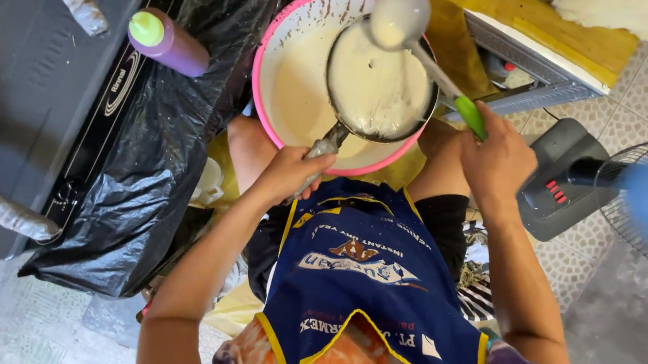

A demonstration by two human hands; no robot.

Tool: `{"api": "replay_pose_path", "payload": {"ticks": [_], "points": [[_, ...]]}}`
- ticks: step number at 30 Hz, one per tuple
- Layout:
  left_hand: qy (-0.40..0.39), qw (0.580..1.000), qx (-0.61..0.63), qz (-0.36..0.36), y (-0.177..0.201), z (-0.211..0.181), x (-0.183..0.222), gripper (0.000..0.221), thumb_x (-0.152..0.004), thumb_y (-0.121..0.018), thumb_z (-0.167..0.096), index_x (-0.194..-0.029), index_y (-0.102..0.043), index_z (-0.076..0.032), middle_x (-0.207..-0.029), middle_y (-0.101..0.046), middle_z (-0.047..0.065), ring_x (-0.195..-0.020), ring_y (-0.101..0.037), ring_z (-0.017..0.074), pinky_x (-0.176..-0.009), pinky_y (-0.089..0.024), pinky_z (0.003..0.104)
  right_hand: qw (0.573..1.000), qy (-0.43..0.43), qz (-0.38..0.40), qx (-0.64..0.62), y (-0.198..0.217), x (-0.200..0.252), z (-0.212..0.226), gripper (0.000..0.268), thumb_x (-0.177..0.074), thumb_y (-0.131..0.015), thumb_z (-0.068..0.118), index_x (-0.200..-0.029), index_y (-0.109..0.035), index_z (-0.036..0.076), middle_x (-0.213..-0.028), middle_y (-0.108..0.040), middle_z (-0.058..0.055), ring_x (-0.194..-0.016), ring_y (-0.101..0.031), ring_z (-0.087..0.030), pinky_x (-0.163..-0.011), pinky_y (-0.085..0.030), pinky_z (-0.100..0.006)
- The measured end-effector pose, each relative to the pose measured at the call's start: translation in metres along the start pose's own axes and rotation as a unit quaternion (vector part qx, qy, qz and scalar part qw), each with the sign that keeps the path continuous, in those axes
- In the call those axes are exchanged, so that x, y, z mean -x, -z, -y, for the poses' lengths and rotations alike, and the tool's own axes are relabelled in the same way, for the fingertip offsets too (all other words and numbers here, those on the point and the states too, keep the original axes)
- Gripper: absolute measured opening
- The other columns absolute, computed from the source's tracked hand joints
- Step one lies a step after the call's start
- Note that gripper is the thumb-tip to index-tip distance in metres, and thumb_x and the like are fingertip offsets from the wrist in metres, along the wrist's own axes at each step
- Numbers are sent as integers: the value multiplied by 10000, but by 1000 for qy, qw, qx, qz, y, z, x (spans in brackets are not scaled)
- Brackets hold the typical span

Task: Cooking thin crepes by pouring batter into a pan, swirling it to spread, and removing the finished crepes.

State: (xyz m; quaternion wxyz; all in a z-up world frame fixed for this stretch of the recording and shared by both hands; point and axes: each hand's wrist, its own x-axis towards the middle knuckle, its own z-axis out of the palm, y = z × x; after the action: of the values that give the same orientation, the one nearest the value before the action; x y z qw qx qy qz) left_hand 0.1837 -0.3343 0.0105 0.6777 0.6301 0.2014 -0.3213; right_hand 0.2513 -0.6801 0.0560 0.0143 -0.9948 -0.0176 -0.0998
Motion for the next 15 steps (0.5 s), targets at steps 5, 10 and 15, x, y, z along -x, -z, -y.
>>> {"api": "replay_pose_path", "payload": {"ticks": [5,10,15], "points": [[-25,995,93,4,4,18,4,345,-955,-734,-338,-866,-657,-14,-529,-609,123,-353,-584,175,-323,-483,281,989,8,-86,120,37,11,-18,441,-826,-748,444,-1265,-773,439,-896,-671,94,-756,-723,-178,-677,-573,-297],[-37,992,117,24,-8,20,2,345,-951,-747,-322,-848,-650,-7,-522,-598,130,-341,-572,181,-313,-469,290,987,38,-131,84,40,-1,14,464,-804,-780,408,-1267,-789,384,-881,-684,39,-707,-718,-222,-616,-571,-343],[-41,988,148,30,-15,22,5,359,-947,-759,-328,-851,-656,2,-516,-591,138,-331,-567,187,-302,-461,295,988,59,-134,42,52,1,30,472,-802,-782,369,-1274,-785,373,-867,-657,44,-690,-706,-229,-605,-569,-340]]}}
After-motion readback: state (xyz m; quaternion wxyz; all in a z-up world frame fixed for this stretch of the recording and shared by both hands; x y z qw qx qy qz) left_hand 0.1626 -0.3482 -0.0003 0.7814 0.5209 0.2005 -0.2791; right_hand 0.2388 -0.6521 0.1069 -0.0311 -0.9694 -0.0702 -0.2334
